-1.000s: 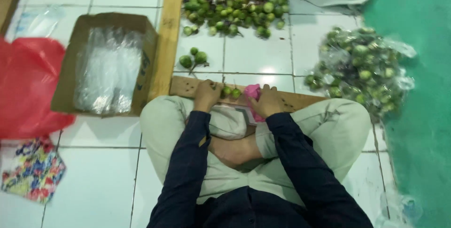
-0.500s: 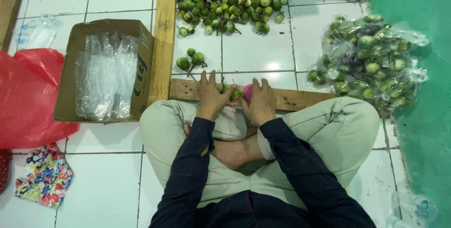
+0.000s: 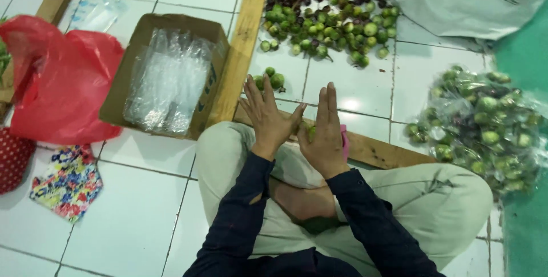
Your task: Cleaning and packaging small vegetables using a cloth and plastic bags
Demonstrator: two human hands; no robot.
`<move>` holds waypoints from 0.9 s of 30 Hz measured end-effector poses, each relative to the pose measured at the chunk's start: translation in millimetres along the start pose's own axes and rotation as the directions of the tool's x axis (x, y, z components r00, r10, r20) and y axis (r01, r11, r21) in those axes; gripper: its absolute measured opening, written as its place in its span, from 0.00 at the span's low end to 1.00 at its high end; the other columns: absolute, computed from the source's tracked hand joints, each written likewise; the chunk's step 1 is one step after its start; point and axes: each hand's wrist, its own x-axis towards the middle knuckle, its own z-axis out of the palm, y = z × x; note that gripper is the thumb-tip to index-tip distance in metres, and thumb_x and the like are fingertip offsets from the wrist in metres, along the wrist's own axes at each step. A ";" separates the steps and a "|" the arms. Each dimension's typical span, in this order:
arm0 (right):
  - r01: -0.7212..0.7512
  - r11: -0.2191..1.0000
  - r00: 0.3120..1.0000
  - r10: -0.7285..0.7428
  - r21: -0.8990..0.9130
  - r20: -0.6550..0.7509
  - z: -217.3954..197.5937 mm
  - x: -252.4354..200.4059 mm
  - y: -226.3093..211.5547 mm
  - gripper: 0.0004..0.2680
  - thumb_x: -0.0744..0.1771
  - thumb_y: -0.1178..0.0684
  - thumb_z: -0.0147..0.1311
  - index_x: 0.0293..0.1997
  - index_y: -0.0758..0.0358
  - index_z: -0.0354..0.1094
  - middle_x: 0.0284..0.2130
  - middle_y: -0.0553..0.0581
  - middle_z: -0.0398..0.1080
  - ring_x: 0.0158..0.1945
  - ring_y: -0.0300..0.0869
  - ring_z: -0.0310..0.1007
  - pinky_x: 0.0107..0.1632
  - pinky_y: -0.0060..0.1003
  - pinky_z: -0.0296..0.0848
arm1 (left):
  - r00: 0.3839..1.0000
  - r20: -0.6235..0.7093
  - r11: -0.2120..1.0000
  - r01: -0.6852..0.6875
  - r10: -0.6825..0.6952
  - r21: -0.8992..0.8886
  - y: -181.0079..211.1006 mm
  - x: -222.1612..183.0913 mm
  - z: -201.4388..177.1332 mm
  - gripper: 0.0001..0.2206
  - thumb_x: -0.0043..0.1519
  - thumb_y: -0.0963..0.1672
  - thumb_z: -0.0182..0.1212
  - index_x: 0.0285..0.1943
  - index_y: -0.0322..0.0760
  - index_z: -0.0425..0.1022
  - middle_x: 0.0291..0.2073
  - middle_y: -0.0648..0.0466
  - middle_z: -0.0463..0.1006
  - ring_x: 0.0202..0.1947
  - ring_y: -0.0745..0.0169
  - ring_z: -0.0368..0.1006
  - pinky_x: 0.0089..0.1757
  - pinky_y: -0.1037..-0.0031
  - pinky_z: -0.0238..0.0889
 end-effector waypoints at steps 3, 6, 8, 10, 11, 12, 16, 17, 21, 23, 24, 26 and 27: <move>0.294 0.951 0.954 -0.285 -0.101 0.088 50.3 2.4 8.8 0.27 0.62 0.59 0.52 0.72 0.72 0.54 0.69 0.74 0.55 0.71 0.66 0.54 0.68 0.54 0.60 | 0.999 -0.035 0.999 -0.001 0.000 -0.041 -13.9 5.0 -7.3 0.47 0.51 0.42 0.69 0.80 0.31 0.45 0.75 0.25 0.40 0.74 0.18 0.36 0.64 0.29 0.29; 0.242 0.963 0.937 -0.264 0.120 0.229 62.1 14.7 -1.5 0.30 0.62 0.62 0.51 0.75 0.71 0.45 0.69 0.78 0.51 0.71 0.71 0.50 0.69 0.59 0.55 | 0.994 -0.112 0.998 -0.004 -0.004 -0.066 -26.2 7.0 -22.7 0.40 0.60 0.48 0.65 0.79 0.31 0.48 0.75 0.28 0.39 0.75 0.22 0.35 0.63 0.27 0.27; 0.194 0.973 0.961 -0.215 0.129 0.176 40.7 43.0 -38.5 0.31 0.65 0.63 0.48 0.77 0.70 0.37 0.73 0.75 0.44 0.75 0.66 0.43 0.72 0.54 0.50 | 0.986 -0.157 0.995 0.033 -0.047 -0.094 -41.5 11.6 -36.4 0.42 0.59 0.47 0.66 0.80 0.31 0.46 0.76 0.28 0.35 0.75 0.21 0.31 0.65 0.29 0.25; 0.130 0.982 0.980 -0.148 0.135 0.135 41.5 51.8 -63.2 0.31 0.67 0.63 0.46 0.79 0.69 0.28 0.76 0.71 0.36 0.78 0.62 0.37 0.76 0.48 0.44 | 0.977 -0.186 0.988 0.076 -0.100 -0.131 -56.0 8.0 -52.4 0.43 0.58 0.46 0.67 0.81 0.32 0.45 0.77 0.29 0.32 0.76 0.20 0.27 0.66 0.31 0.23; 0.074 0.973 0.983 -0.108 0.217 0.148 52.0 55.9 -65.7 0.31 0.67 0.64 0.43 0.79 0.69 0.25 0.76 0.73 0.33 0.78 0.63 0.34 0.76 0.51 0.41 | 0.973 -0.203 0.990 0.096 -0.115 -0.102 -60.4 12.7 -60.1 0.42 0.59 0.46 0.67 0.80 0.31 0.46 0.77 0.29 0.33 0.76 0.21 0.28 0.67 0.33 0.25; 0.016 0.955 0.984 -0.068 0.296 0.166 62.0 60.3 -68.5 0.31 0.67 0.64 0.41 0.79 0.68 0.22 0.76 0.74 0.29 0.78 0.64 0.30 0.76 0.54 0.39 | 0.967 -0.219 0.991 0.115 -0.129 -0.073 -64.5 17.5 -68.1 0.41 0.60 0.47 0.66 0.80 0.31 0.47 0.77 0.29 0.33 0.76 0.21 0.30 0.68 0.36 0.28; 0.162 0.936 0.829 -0.301 0.313 0.472 119.1 82.1 -75.4 0.29 0.64 0.63 0.50 0.75 0.71 0.44 0.71 0.76 0.48 0.73 0.64 0.49 0.72 0.57 0.50 | 0.955 -0.286 0.988 0.117 -0.083 0.105 -99.5 30.4 -83.1 0.34 0.57 0.39 0.60 0.76 0.28 0.56 0.77 0.30 0.38 0.76 0.25 0.37 0.69 0.43 0.35; 0.292 0.946 0.832 -0.325 0.142 0.449 125.6 96.1 -75.8 0.27 0.66 0.63 0.48 0.75 0.73 0.43 0.72 0.75 0.46 0.74 0.62 0.47 0.75 0.54 0.48 | 0.956 -0.262 0.990 0.138 -0.130 0.016 -114.4 32.9 -85.4 0.35 0.57 0.40 0.63 0.76 0.27 0.56 0.76 0.28 0.38 0.75 0.22 0.36 0.69 0.40 0.34; 0.360 0.915 0.909 -0.388 0.183 0.153 159.0 137.1 -98.7 0.32 0.61 0.67 0.41 0.77 0.75 0.35 0.72 0.80 0.39 0.75 0.71 0.40 0.74 0.56 0.50 | 0.942 -0.299 0.988 0.148 -0.153 -0.040 -147.3 52.7 -110.7 0.36 0.58 0.41 0.64 0.77 0.25 0.52 0.74 0.23 0.39 0.73 0.14 0.36 0.67 0.36 0.34; 0.376 0.901 0.828 -0.431 0.216 0.359 190.6 139.4 -100.4 0.24 0.62 0.64 0.41 0.68 0.67 0.53 0.66 0.69 0.53 0.70 0.63 0.54 0.69 0.50 0.59 | 0.950 -0.235 0.978 0.199 -0.207 -0.058 -168.7 63.2 -120.9 0.37 0.56 0.38 0.60 0.77 0.26 0.51 0.75 0.23 0.37 0.75 0.18 0.34 0.68 0.39 0.33; 0.385 0.890 0.707 -0.456 0.246 0.541 206.2 141.9 -100.6 0.19 0.63 0.62 0.41 0.58 0.58 0.71 0.61 0.57 0.67 0.64 0.54 0.68 0.64 0.44 0.69 | 0.953 -0.168 0.967 0.244 -0.254 -0.076 -179.1 69.7 -125.5 0.38 0.54 0.35 0.57 0.78 0.27 0.50 0.75 0.24 0.36 0.76 0.21 0.33 0.69 0.42 0.33; 0.390 0.902 0.717 -0.423 0.185 0.554 234.3 163.6 -97.2 0.16 0.63 0.58 0.45 0.55 0.57 0.73 0.57 0.58 0.68 0.62 0.54 0.69 0.62 0.45 0.70 | 0.945 -0.092 0.946 0.319 -0.313 0.055 -214.3 76.2 -116.2 0.36 0.53 0.39 0.64 0.74 0.29 0.57 0.73 0.26 0.43 0.75 0.25 0.40 0.68 0.45 0.40; 0.396 0.910 0.726 -0.391 0.121 0.566 248.0 174.4 -94.6 0.13 0.63 0.55 0.50 0.52 0.56 0.74 0.54 0.59 0.70 0.60 0.53 0.71 0.60 0.47 0.72 | 0.925 -0.026 0.908 0.377 -0.379 0.186 -231.2 79.0 -110.8 0.34 0.52 0.42 0.71 0.70 0.30 0.65 0.71 0.29 0.50 0.73 0.28 0.47 0.67 0.48 0.47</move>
